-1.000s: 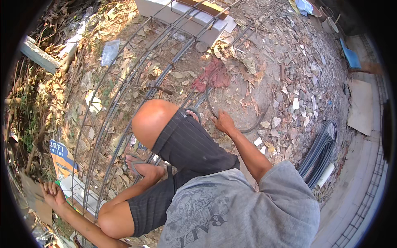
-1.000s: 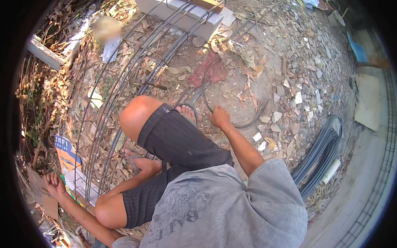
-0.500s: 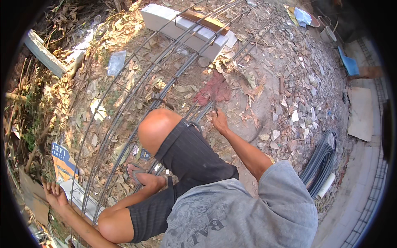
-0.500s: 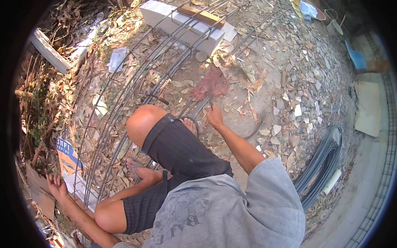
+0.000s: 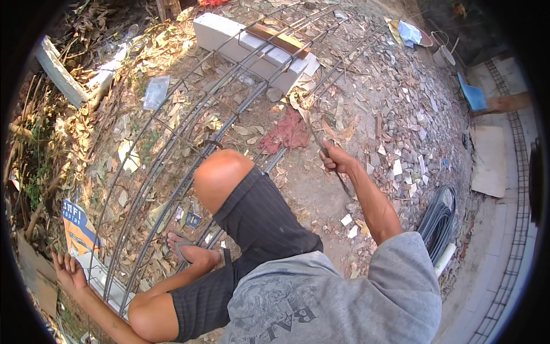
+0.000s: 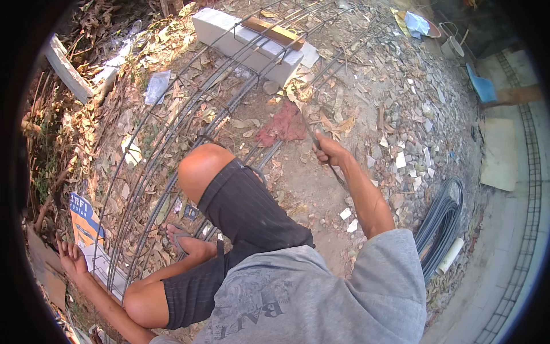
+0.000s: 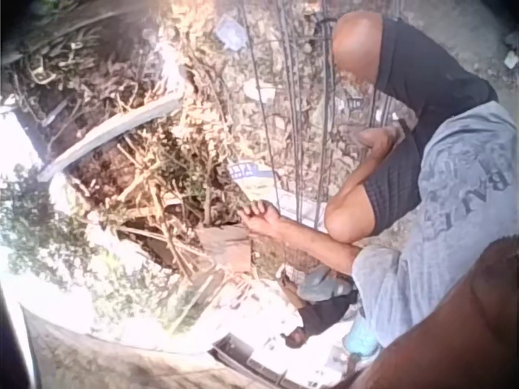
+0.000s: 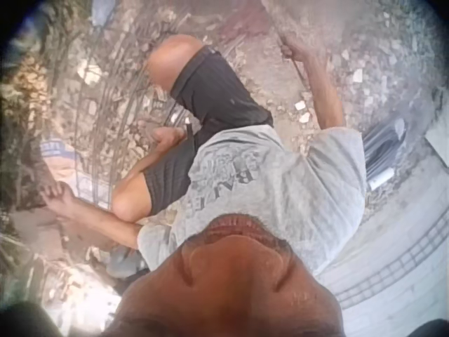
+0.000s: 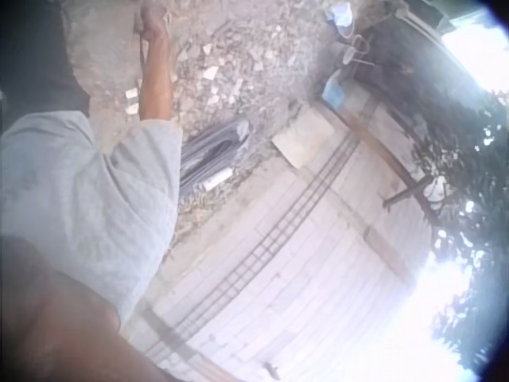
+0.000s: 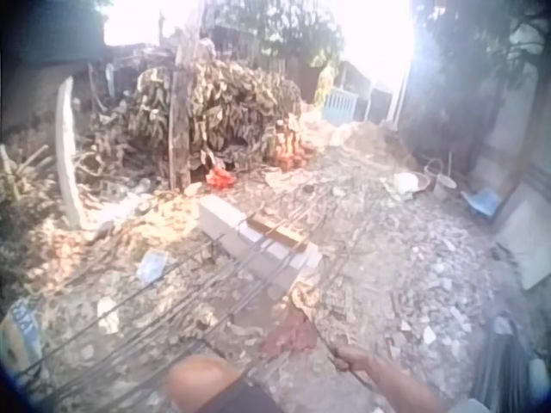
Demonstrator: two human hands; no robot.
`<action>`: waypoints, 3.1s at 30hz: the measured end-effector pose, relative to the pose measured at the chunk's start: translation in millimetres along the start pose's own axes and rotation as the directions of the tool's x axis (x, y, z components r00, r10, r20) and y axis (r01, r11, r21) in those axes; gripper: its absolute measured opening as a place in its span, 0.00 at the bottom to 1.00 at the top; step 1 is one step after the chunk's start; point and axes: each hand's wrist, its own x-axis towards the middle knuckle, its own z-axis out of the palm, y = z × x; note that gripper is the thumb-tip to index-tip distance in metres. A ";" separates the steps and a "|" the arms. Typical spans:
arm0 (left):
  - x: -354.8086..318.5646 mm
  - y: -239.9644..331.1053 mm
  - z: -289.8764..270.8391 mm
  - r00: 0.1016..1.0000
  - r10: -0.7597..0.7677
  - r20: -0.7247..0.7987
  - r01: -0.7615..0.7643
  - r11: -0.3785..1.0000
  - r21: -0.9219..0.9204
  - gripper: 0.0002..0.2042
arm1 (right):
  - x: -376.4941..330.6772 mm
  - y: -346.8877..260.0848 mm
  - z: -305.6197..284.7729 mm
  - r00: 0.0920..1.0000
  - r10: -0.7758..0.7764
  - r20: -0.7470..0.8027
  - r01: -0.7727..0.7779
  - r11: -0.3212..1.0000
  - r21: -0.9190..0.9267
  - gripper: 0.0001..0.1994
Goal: The person assembles a rebar frame by hand, wrapping wire around the metal rods and using pliers to twist and tighten the connections.
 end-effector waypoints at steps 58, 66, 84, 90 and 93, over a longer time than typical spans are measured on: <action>-106.3 -9.1 175.5 1.000 0.017 -0.005 -0.018 0.995 -0.097 0.17 | -211.7 -124.9 303.2 0.361 -0.286 0.888 0.727 0.682 -0.076 0.33; -109.1 -73.0 181.7 0.949 -0.287 -0.128 0.287 0.958 -0.020 0.14 | -78.3 54.0 524.9 0.652 0.165 0.740 -0.341 0.936 0.092 0.29; -63.8 -52.3 53.5 0.897 -0.104 -0.430 0.131 0.991 0.034 0.15 | -122.8 -27.0 339.9 0.889 -0.385 0.249 0.146 0.752 0.642 0.19; -74.4 -49.1 78.9 0.964 -0.107 -0.244 0.163 0.961 0.223 0.16 | -216.5 -96.6 351.8 0.764 -0.587 0.270 0.350 0.727 0.590 0.18; -79.2 -58.2 111.4 0.972 -0.137 -0.192 0.182 0.954 0.238 0.16 | -235.3 -130.1 359.7 0.441 -0.827 0.348 0.703 0.559 0.440 0.18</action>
